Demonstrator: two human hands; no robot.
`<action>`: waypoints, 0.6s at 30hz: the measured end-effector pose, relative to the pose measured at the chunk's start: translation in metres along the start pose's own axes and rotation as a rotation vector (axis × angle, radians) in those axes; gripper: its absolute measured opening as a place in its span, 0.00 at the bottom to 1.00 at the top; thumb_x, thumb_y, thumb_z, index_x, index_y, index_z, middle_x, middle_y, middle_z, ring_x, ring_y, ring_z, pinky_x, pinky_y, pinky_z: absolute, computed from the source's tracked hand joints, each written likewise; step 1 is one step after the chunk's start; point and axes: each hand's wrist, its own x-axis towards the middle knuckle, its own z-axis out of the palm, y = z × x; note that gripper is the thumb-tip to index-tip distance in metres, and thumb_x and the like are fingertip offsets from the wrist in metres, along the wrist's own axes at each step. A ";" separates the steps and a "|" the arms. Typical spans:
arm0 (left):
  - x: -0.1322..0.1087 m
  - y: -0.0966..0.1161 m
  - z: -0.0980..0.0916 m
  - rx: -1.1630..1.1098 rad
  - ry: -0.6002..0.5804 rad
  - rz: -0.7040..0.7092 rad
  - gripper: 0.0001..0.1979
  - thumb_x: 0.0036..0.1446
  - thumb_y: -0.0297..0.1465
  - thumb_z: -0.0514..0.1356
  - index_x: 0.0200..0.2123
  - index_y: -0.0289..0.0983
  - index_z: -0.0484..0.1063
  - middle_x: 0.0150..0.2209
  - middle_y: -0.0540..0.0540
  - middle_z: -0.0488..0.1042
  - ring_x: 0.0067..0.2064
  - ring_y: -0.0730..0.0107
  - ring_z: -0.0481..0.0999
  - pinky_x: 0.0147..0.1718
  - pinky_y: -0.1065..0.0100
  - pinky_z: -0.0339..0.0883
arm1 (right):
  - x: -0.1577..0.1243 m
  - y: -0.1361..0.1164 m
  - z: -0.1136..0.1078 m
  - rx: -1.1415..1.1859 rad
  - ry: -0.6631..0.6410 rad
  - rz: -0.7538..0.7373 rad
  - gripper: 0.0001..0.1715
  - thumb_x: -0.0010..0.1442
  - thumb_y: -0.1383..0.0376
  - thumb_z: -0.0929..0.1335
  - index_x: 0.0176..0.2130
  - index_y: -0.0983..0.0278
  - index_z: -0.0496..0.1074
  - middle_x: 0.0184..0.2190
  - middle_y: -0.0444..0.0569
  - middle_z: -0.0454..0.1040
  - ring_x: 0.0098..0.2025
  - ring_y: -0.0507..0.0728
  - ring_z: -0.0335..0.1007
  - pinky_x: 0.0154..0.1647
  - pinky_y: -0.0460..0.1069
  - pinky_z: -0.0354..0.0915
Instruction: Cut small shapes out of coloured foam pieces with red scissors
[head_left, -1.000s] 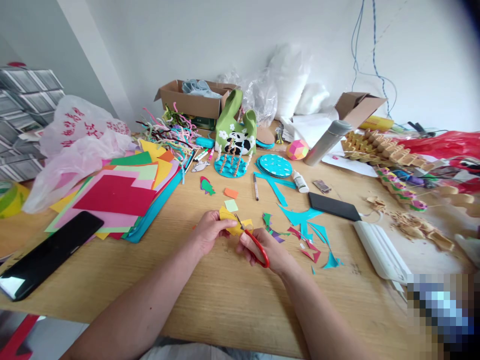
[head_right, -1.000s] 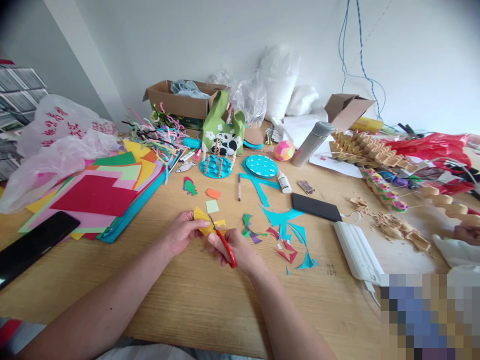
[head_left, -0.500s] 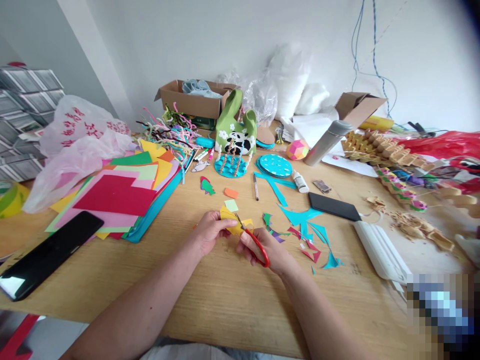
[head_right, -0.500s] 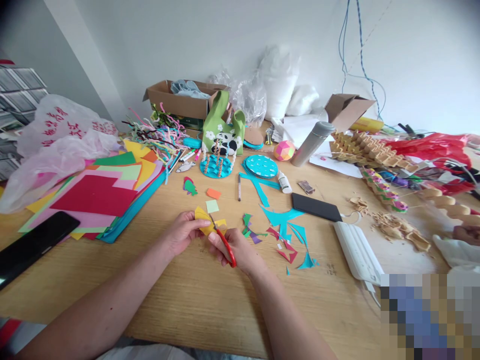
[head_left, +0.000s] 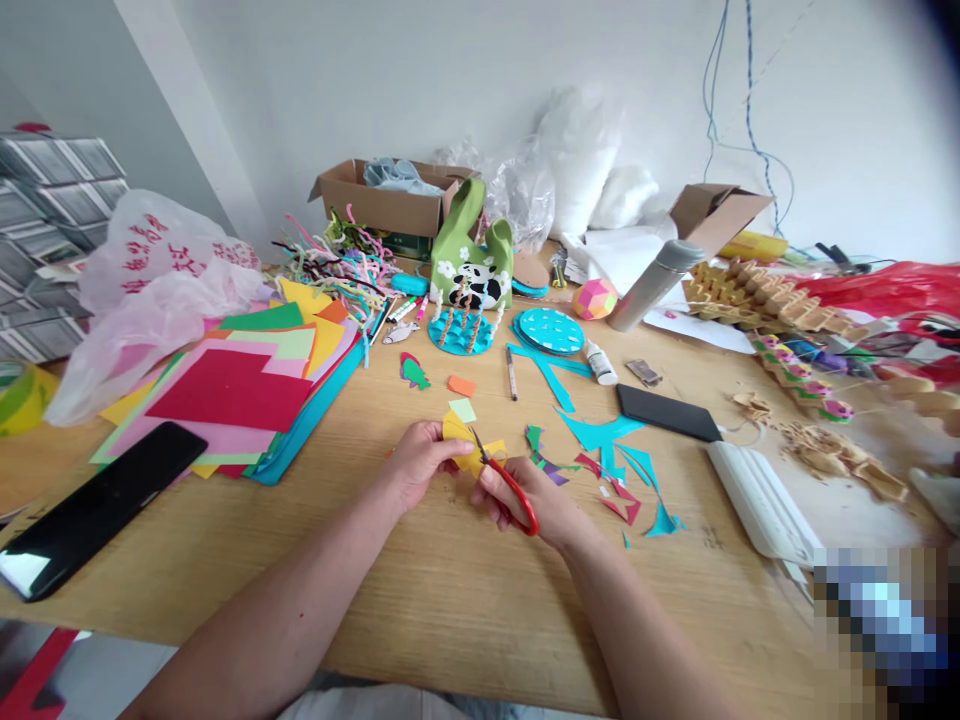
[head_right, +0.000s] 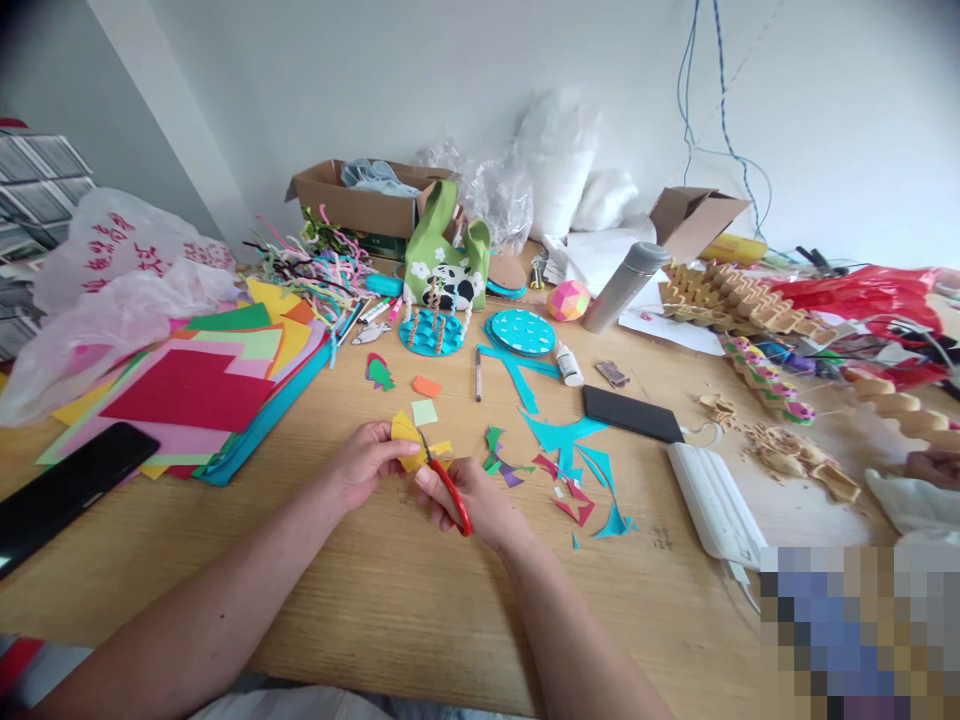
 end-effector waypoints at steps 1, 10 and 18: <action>0.000 0.000 0.000 0.006 -0.003 -0.001 0.11 0.38 0.34 0.70 0.23 0.32 0.75 0.24 0.47 0.74 0.25 0.74 0.68 0.25 0.70 0.58 | 0.000 0.000 0.000 0.003 -0.003 -0.001 0.37 0.52 0.34 0.66 0.25 0.66 0.69 0.16 0.45 0.67 0.18 0.50 0.62 0.19 0.44 0.54; 0.000 0.002 -0.003 0.035 -0.024 -0.019 0.12 0.37 0.34 0.70 0.23 0.33 0.76 0.24 0.47 0.74 0.25 0.74 0.68 0.26 0.70 0.57 | -0.002 -0.002 -0.001 -0.008 -0.006 -0.008 0.36 0.51 0.35 0.67 0.25 0.66 0.69 0.16 0.44 0.66 0.18 0.49 0.61 0.18 0.44 0.54; 0.001 0.002 -0.005 0.049 -0.035 -0.020 0.10 0.37 0.33 0.70 0.23 0.33 0.76 0.24 0.47 0.75 0.25 0.74 0.68 0.25 0.70 0.58 | -0.003 -0.006 -0.001 -0.026 -0.014 0.011 0.35 0.49 0.35 0.69 0.22 0.64 0.66 0.15 0.43 0.64 0.16 0.49 0.59 0.16 0.44 0.51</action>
